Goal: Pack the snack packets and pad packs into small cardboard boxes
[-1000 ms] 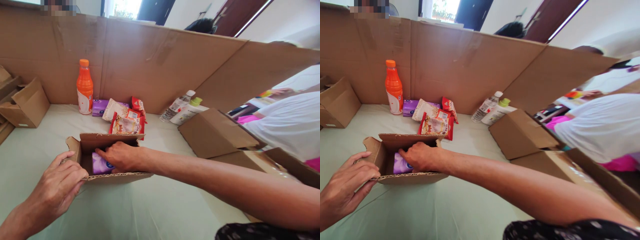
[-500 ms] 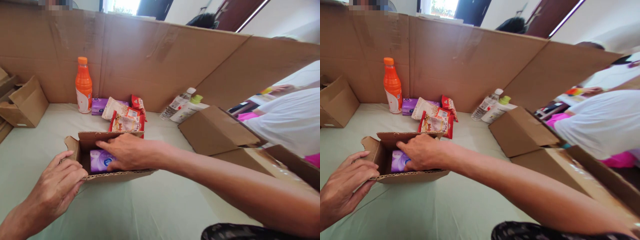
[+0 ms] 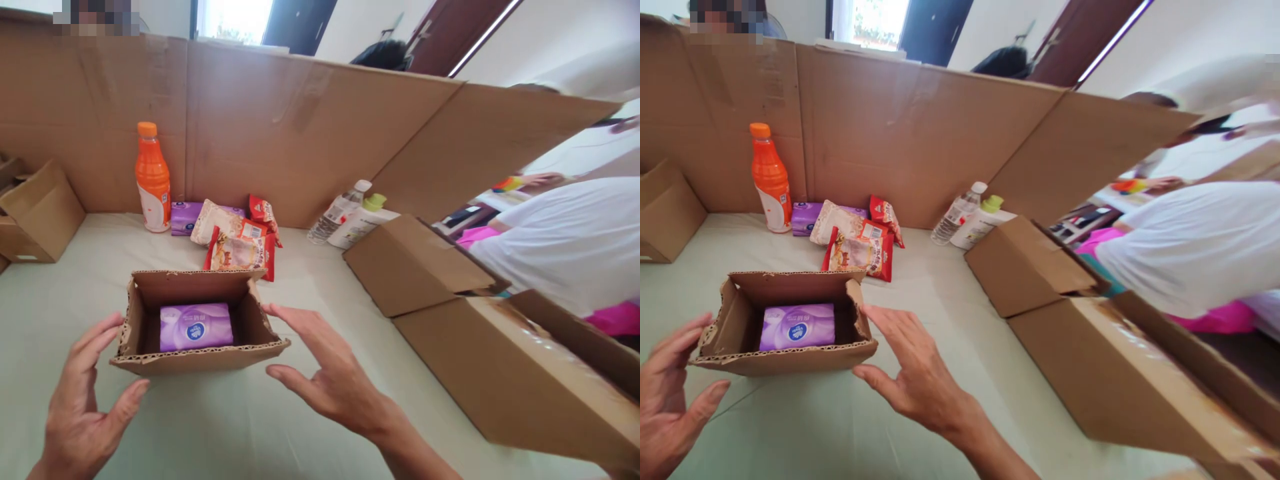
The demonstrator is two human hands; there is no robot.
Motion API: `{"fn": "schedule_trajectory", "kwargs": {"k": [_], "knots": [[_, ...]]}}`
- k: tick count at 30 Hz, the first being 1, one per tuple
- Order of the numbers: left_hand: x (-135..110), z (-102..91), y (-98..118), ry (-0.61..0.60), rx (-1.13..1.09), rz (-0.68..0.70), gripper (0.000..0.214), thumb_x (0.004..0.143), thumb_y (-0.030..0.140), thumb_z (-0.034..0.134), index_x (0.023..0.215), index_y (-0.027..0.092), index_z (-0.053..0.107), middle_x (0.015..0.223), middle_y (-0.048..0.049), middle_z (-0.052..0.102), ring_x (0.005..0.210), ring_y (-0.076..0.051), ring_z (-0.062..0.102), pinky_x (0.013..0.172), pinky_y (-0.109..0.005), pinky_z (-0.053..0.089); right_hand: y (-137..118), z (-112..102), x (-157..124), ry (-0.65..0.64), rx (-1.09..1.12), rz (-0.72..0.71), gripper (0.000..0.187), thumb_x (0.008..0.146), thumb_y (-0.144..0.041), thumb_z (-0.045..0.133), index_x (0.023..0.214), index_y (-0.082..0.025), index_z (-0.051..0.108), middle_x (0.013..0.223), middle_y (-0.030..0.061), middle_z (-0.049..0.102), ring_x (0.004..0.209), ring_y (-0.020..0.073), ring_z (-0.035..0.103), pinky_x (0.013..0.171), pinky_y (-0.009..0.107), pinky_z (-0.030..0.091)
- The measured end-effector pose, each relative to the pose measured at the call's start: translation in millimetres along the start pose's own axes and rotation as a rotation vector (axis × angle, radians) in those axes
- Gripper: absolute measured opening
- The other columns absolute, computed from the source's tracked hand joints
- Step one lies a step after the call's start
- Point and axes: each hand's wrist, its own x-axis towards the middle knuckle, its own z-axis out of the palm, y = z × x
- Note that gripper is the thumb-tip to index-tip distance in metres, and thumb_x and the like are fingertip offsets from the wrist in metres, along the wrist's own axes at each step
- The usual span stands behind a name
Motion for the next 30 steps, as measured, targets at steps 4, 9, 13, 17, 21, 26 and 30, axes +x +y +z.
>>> {"fn": "schedule_trajectory", "kwargs": {"k": [4,9,13,17,21,26,30], "knots": [[5.3,6.4,15.8,0.108,-0.056,-0.159,0.057,0.098,0.026,0.058,0.151,0.027,0.038,0.142,-0.0126,0.060,0.130,-0.029,0.061,0.109,-0.052,0.055,-2.5,21.1,3.4,0.109,0.044,-0.017,0.066,0.094,-0.022,0.060,0.155,-0.026,0.034,0.117,0.0121,0.074,0.105,0.0304,0.071,0.086,0.050,0.058],[14.3,5.3,20.5,0.101,0.056,0.015,0.066,0.098,0.021,0.059,0.157,0.022,0.031,0.120,-0.0100,0.073,0.119,-0.026,0.068,0.108,-0.051,0.054,-5.2,26.4,1.1,0.136,0.053,-0.004,0.068,0.093,-0.022,0.061,0.156,-0.026,0.034,0.116,0.0117,0.074,0.105,0.0311,0.070,0.086,0.051,0.058],[22.4,4.1,20.4,0.121,0.104,0.046,0.065,0.098,0.020,0.059,0.157,0.023,0.031,0.112,-0.0070,0.076,0.111,-0.024,0.073,0.101,-0.047,0.059,-5.1,22.7,-0.2,0.120,0.035,0.016,0.070,0.093,-0.024,0.062,0.157,-0.025,0.032,0.121,0.0136,0.072,0.105,0.0302,0.070,0.084,0.047,0.060],[26.3,2.0,21.5,0.100,0.132,0.035,0.064,0.098,0.023,0.060,0.156,0.023,0.033,0.112,-0.0077,0.076,0.104,-0.023,0.075,0.095,-0.040,0.062,-2.8,9.3,14.7,0.068,-0.020,-0.049,0.072,0.095,-0.026,0.061,0.159,-0.024,0.028,0.121,0.0143,0.072,0.100,0.0296,0.072,0.084,0.047,0.059],[27.8,0.8,21.9,0.087,0.195,0.016,0.058,0.099,0.029,0.058,0.153,0.025,0.038,0.117,-0.0096,0.073,0.103,-0.024,0.074,0.092,-0.039,0.062,1.6,1.4,39.0,0.130,-0.177,-0.066,0.076,0.096,-0.042,0.061,0.160,-0.020,0.025,0.147,0.0245,0.054,0.129,0.0385,0.058,0.097,0.055,0.049],[32.2,-2.1,25.8,0.053,0.201,-0.011,0.053,0.099,0.030,0.056,0.149,0.025,0.041,0.116,-0.0089,0.070,0.097,-0.023,0.073,0.089,-0.036,0.061,5.3,8.4,47.9,0.039,-0.084,-0.093,0.074,0.099,-0.045,0.055,0.160,-0.020,0.023,0.142,0.0206,0.059,0.129,0.0361,0.057,0.101,0.055,0.046],[39.5,-2.7,27.9,0.021,0.188,-0.041,0.049,0.098,0.030,0.054,0.146,0.025,0.044,0.114,-0.0081,0.068,0.100,-0.022,0.069,0.087,-0.035,0.060,2.3,11.1,43.8,0.028,-0.102,-0.055,0.068,0.097,-0.037,0.058,0.156,-0.019,0.030,0.139,0.0198,0.062,0.123,0.0352,0.059,0.097,0.055,0.046]]}}
